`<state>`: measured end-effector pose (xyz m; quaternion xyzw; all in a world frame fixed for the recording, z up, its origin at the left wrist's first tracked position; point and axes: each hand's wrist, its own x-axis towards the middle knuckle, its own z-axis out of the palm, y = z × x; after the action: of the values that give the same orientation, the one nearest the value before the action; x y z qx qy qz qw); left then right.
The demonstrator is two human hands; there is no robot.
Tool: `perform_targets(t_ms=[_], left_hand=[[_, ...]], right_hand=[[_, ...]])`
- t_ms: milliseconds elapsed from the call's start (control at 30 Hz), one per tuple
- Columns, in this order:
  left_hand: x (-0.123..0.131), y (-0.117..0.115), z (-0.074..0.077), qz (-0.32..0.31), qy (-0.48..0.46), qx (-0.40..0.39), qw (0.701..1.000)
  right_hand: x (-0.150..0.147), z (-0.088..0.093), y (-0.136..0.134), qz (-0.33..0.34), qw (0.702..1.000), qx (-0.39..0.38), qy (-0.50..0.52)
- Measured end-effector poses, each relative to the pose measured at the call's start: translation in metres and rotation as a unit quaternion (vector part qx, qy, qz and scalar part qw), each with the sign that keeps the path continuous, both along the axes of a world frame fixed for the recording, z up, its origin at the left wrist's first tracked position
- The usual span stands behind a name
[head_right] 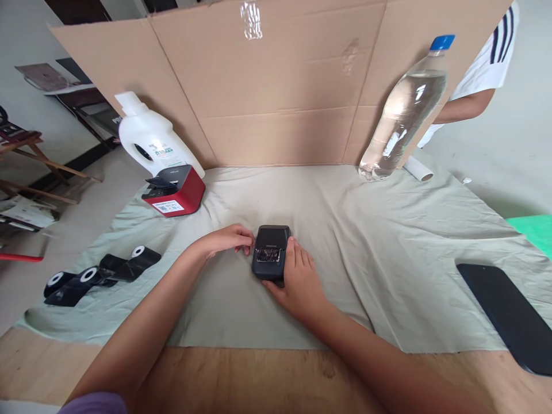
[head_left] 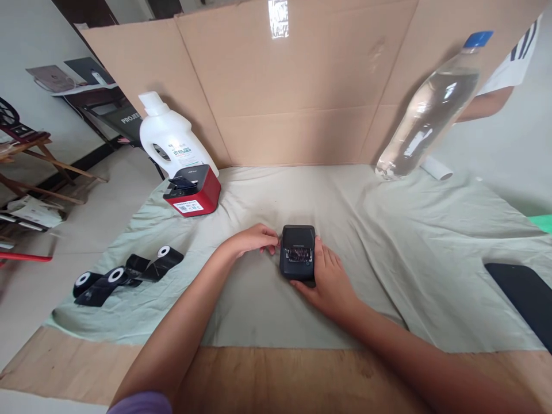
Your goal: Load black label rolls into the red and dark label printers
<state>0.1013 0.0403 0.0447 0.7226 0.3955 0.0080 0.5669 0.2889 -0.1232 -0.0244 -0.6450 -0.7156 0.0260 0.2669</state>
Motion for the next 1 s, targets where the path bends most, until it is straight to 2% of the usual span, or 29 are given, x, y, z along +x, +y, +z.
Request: perform_targets(t_ms=[367,667,1000], left_hand=[[0.007,-0.004,0.006,0.031,0.020,0.019,0.999],[0.009,-0.003,-0.005,0.045,0.016,0.020,0.999],[0.010,-0.005,-0.008,0.044,0.006,0.029,0.999]], right_hand=[[0.001,-0.001,0.001,0.003,1.000,0.001,-0.009],[0.001,-0.002,0.001,-0.001,1.000,0.005,-0.012],[0.001,-0.002,0.001,0.001,1.000,0.009,-0.009]])
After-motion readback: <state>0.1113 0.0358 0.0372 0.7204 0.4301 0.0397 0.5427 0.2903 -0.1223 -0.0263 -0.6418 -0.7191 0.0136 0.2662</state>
